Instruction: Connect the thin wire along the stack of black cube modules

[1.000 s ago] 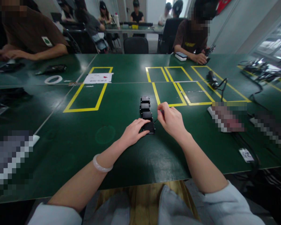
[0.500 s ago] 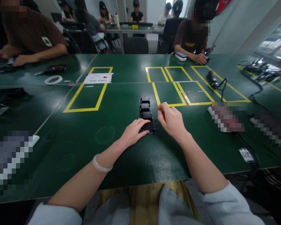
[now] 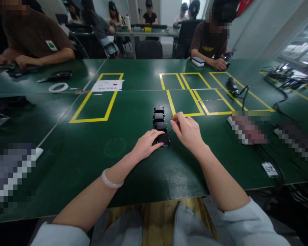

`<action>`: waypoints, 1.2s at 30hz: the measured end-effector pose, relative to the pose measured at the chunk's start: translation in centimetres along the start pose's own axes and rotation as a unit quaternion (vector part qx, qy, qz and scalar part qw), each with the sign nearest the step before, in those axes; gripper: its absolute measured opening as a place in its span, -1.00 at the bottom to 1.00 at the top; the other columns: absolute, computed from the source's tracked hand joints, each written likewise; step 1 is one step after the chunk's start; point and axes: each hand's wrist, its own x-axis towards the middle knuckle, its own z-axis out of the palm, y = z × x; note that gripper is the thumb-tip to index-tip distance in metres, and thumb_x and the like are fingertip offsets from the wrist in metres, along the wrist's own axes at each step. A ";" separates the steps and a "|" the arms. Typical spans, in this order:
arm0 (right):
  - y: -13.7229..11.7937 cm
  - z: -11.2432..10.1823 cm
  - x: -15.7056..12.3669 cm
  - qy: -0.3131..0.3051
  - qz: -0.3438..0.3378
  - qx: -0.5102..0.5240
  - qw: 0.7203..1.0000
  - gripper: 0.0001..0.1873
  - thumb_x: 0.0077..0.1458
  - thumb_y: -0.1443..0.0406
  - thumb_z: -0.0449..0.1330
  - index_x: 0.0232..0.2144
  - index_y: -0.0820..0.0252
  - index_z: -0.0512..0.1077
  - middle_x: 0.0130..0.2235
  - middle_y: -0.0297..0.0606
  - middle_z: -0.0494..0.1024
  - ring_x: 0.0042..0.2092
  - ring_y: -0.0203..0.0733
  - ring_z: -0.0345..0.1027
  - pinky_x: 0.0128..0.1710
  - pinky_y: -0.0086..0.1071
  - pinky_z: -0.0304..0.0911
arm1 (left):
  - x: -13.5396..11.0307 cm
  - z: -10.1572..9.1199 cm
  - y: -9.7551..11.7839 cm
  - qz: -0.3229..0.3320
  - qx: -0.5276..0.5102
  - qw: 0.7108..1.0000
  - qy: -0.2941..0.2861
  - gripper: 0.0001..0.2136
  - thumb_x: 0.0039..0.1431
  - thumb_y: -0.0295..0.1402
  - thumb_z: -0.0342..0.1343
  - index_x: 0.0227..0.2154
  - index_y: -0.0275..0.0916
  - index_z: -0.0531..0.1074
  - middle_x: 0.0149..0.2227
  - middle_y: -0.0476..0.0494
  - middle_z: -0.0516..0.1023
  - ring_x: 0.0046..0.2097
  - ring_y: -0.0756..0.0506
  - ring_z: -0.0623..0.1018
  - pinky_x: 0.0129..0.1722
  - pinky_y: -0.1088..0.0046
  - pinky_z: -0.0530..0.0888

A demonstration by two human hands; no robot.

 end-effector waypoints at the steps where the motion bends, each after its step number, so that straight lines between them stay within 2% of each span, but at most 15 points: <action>1: 0.0 0.0 0.0 0.001 -0.002 0.002 1.000 -0.74 0.27 0.16 -0.09 -0.30 0.16 0.30 -0.47 -0.33 0.45 -0.46 -0.27 0.26 -0.34 -0.40 0.05 | 0.0 0.0 0.0 0.000 0.000 1.000 0.000 -0.62 0.23 -0.26 0.06 0.10 -0.13 0.28 0.02 -0.12 0.42 0.03 -0.16 0.41 0.04 0.26 0.37; 8: -0.2 -0.1 0.0 0.001 0.004 -0.009 1.000 -0.80 0.24 0.27 -0.10 -0.28 0.18 0.30 -0.51 -0.35 0.41 -0.48 -0.27 0.23 -0.35 -0.40 0.05 | 0.0 0.0 0.0 -0.003 -0.004 1.000 0.001 -0.62 0.22 -0.27 0.07 0.10 -0.13 0.29 0.01 -0.12 0.43 0.03 -0.16 0.41 0.03 0.27 0.37; 13: -0.2 -0.1 0.0 0.001 0.001 0.008 1.000 -0.77 0.26 0.18 -0.08 -0.29 0.16 0.29 -0.48 -0.33 0.43 -0.46 -0.27 0.25 -0.34 -0.40 0.06 | 0.0 0.0 0.0 -0.002 -0.001 1.000 -0.003 -0.62 0.23 -0.26 0.05 0.10 -0.14 0.28 0.02 -0.13 0.42 0.04 -0.17 0.40 0.04 0.25 0.36; 19: -0.2 -0.1 -0.1 -0.004 0.006 0.010 1.000 -0.80 0.24 0.25 -0.10 -0.28 0.16 0.30 -0.51 -0.35 0.39 -0.48 -0.27 0.22 -0.35 -0.41 0.06 | 0.0 0.0 0.1 -0.007 -0.006 1.000 -0.005 -0.62 0.23 -0.27 0.05 0.10 -0.12 0.28 0.02 -0.13 0.42 0.03 -0.17 0.41 0.03 0.25 0.37; 25: 0.0 0.0 -0.1 -0.006 0.009 0.018 1.000 -0.75 0.26 0.16 -0.09 -0.28 0.16 0.30 -0.47 -0.33 0.43 -0.46 -0.27 0.24 -0.34 -0.41 0.06 | 0.0 0.1 0.0 -0.002 -0.004 1.000 -0.004 -0.63 0.23 -0.27 0.06 0.10 -0.14 0.28 0.02 -0.14 0.42 0.04 -0.17 0.40 0.05 0.25 0.36; 31: -0.2 -0.2 0.0 -0.007 0.010 0.007 1.000 -0.80 0.24 0.25 -0.10 -0.28 0.17 0.30 -0.50 -0.34 0.41 -0.47 -0.27 0.24 -0.33 -0.40 0.06 | 0.0 0.0 0.0 -0.002 -0.004 1.000 -0.004 -0.63 0.23 -0.28 0.05 0.09 -0.13 0.28 0.02 -0.13 0.42 0.04 -0.17 0.40 0.05 0.27 0.36; 36: -0.1 -0.1 0.0 -0.007 0.007 0.010 1.000 -0.75 0.27 0.18 -0.10 -0.28 0.16 0.30 -0.47 -0.33 0.44 -0.47 -0.27 0.24 -0.34 -0.40 0.06 | 0.0 -0.1 0.1 -0.006 -0.003 1.000 -0.008 -0.63 0.23 -0.27 0.05 0.10 -0.13 0.28 0.02 -0.13 0.42 0.04 -0.18 0.40 0.04 0.26 0.36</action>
